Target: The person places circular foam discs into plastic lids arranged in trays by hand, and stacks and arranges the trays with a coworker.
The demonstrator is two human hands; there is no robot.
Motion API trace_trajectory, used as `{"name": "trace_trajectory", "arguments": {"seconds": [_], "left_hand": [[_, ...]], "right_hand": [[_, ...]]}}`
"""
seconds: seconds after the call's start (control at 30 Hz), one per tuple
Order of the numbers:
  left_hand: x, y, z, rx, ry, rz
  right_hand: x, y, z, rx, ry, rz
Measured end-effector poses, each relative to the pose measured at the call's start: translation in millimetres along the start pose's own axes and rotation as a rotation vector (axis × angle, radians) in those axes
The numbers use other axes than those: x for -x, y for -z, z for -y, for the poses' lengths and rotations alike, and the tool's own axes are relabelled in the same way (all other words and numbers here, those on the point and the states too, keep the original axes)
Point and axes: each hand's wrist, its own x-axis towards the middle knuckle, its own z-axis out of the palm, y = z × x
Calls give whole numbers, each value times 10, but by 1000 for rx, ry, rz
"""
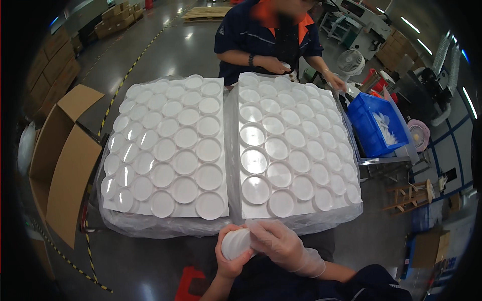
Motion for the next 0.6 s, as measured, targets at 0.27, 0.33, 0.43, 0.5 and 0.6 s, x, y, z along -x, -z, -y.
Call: {"name": "trace_trajectory", "arguments": {"seconds": [0.27,0.33,0.43,0.5,0.6], "left_hand": [[25,-17,-7,6,35,-4],[27,-4,-27,-10,17,25],[36,27,-38,10,51,48],[74,87,-54,-11,98,43],[91,122,-123,-136,111,73]], "right_hand": [[92,-55,-37,-38,-39,-69],[106,-62,-34,-58,-74,-45],[99,-37,-5,-53,-131,62],[95,-76,19,-8,-91,66],[102,-68,8,42,-23,84]]}}
